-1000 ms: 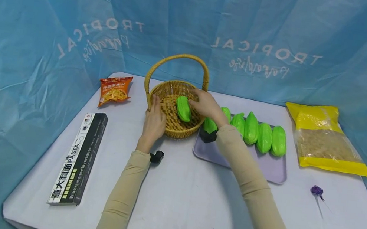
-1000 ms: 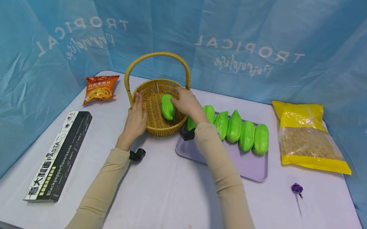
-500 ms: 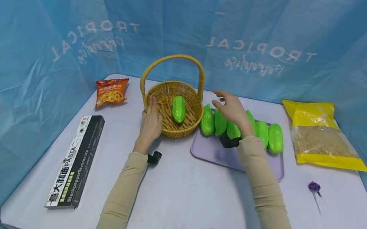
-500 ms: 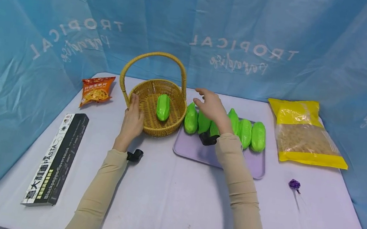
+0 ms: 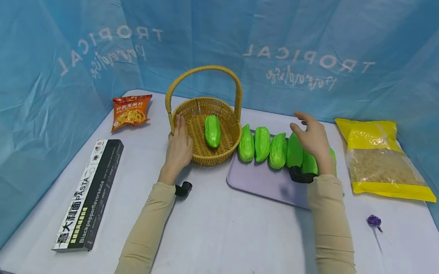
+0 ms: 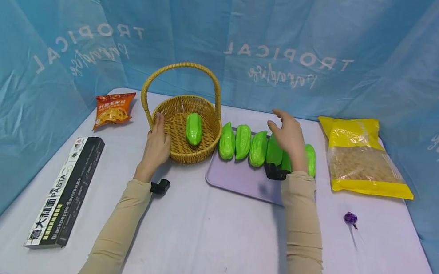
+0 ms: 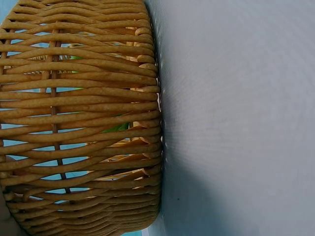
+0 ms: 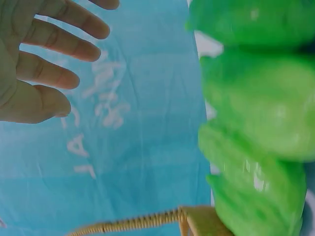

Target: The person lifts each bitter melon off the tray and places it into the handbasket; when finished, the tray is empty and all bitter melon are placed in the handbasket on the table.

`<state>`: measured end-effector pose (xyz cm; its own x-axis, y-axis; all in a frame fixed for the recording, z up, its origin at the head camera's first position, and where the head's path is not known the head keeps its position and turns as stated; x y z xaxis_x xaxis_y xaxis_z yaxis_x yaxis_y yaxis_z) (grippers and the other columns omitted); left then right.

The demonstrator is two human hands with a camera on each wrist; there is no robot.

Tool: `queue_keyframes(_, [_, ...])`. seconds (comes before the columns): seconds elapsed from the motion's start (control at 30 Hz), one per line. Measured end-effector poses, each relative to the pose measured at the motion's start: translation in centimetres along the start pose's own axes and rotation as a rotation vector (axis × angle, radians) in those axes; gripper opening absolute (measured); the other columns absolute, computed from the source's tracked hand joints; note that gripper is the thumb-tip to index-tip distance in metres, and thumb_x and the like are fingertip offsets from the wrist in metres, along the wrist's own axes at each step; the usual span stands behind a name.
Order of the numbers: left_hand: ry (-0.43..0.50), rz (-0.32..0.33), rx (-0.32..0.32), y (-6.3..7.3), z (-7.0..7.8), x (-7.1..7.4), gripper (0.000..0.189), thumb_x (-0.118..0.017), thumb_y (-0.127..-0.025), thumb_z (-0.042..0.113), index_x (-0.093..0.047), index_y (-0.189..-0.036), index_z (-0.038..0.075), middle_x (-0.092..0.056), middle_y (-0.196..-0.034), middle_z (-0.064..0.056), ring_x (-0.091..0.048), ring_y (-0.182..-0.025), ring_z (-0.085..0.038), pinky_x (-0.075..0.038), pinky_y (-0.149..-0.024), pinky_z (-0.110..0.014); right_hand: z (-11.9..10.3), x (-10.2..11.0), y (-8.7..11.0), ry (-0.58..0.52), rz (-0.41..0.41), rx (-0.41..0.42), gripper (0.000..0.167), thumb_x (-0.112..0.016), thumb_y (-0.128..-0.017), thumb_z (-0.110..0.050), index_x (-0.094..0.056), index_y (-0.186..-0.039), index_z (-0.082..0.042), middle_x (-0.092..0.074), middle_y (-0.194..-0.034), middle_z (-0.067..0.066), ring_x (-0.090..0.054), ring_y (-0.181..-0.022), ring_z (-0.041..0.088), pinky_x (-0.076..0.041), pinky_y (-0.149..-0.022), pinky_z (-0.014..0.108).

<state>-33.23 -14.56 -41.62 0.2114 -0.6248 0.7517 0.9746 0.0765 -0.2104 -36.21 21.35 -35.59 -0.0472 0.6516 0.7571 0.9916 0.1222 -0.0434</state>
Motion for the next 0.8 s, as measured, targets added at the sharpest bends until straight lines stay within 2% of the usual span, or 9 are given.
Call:
queue_keyframes(0.17, [0.011,-0.002,0.008,0.0,0.0,0.1,0.060,-0.028,-0.101,0.014,-0.007,-0.155,-0.001,-0.003,-0.164,-0.016,-0.019,-0.145,-0.044,-0.024,-0.114,-0.054,2.1,1.8,1.3,0.031,0.039,-0.046,0.059,-0.044,-0.101,-0.039,-0.032,-0.153,-0.014,-0.035,-0.153,0.021,-0.035,-0.137,0.044,-0.035,-0.104,0.062])
queue_keyframes(0.3, [0.022,0.003,0.012,0.0,-0.1,0.1,0.060,-0.030,-0.101,0.012,-0.007,-0.155,0.000,-0.004,-0.164,-0.015,-0.023,-0.141,-0.048,-0.029,-0.110,-0.055,3.6,2.7,2.2,0.042,0.072,-0.050,0.059,-0.045,-0.101,-0.040,-0.034,-0.152,-0.012,-0.038,-0.151,0.023,-0.036,-0.135,0.045,-0.035,-0.103,0.061])
queue_keyframes(0.6, [0.015,0.008,-0.002,0.1,0.1,0.1,0.060,-0.031,-0.101,0.010,-0.007,-0.155,-0.002,-0.005,-0.164,-0.017,-0.017,-0.147,-0.039,-0.020,-0.116,-0.052,6.8,3.2,3.9,-0.023,0.113,-0.073,0.057,-0.046,-0.101,-0.031,-0.036,-0.148,0.000,-0.036,-0.149,0.029,-0.032,-0.137,0.050,-0.028,-0.108,0.062])
queue_keyframes(0.8, [0.013,0.003,-0.001,0.2,0.2,0.2,0.060,-0.028,-0.101,0.013,-0.006,-0.155,-0.001,-0.004,-0.164,-0.016,-0.020,-0.144,-0.045,-0.025,-0.114,-0.054,8.6,3.0,5.1,-0.046,0.100,-0.099,0.057,-0.046,-0.101,-0.028,-0.034,-0.148,0.002,-0.033,-0.150,0.031,-0.029,-0.136,0.053,-0.027,-0.107,0.065])
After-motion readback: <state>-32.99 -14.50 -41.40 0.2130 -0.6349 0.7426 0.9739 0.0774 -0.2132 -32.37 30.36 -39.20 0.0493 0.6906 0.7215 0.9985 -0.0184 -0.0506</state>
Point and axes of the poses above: each hand's wrist, its own y-axis away from the middle knuckle, its own x-axis out of the back of the hand, z = x × y, the point moved 10 cm from there along -y, towards the middle knuckle
